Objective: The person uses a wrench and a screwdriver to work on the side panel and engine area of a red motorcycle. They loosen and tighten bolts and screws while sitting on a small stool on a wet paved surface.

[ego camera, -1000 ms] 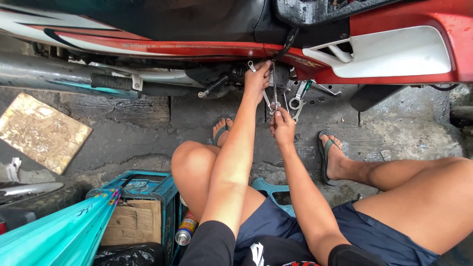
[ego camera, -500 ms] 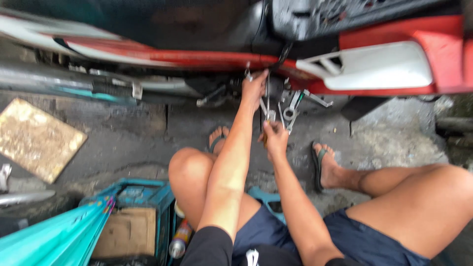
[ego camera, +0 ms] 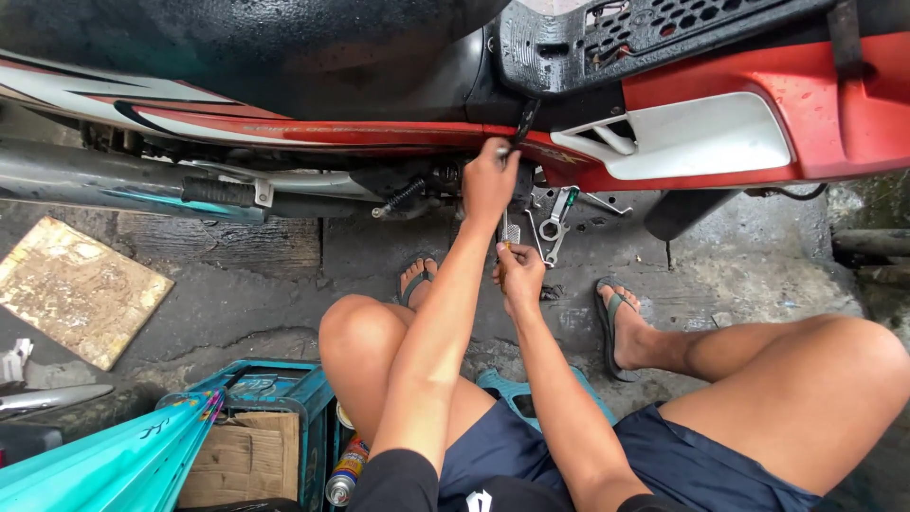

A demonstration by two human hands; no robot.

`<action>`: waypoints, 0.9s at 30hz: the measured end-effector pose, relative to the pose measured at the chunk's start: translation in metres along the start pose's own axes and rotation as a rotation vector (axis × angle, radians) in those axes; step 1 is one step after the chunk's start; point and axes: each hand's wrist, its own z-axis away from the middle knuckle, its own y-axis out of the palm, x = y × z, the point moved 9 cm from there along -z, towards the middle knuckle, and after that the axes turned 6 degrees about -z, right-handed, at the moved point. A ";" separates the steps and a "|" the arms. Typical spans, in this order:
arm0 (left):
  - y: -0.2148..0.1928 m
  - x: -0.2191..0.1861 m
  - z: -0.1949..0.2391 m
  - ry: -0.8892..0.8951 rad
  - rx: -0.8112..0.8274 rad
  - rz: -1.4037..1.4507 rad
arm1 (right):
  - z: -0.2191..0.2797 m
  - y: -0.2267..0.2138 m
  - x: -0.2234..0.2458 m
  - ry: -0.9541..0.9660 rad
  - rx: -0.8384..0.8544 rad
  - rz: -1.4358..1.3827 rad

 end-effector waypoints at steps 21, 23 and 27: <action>-0.003 -0.055 -0.025 0.326 0.110 -0.306 | 0.020 0.021 0.007 0.215 0.077 -0.108; -0.015 -0.062 -0.030 0.338 0.096 -0.312 | 0.009 0.013 -0.009 0.181 0.071 -0.090; -0.087 -0.115 -0.032 0.325 0.028 -0.280 | -0.009 0.004 -0.020 0.142 0.011 -0.043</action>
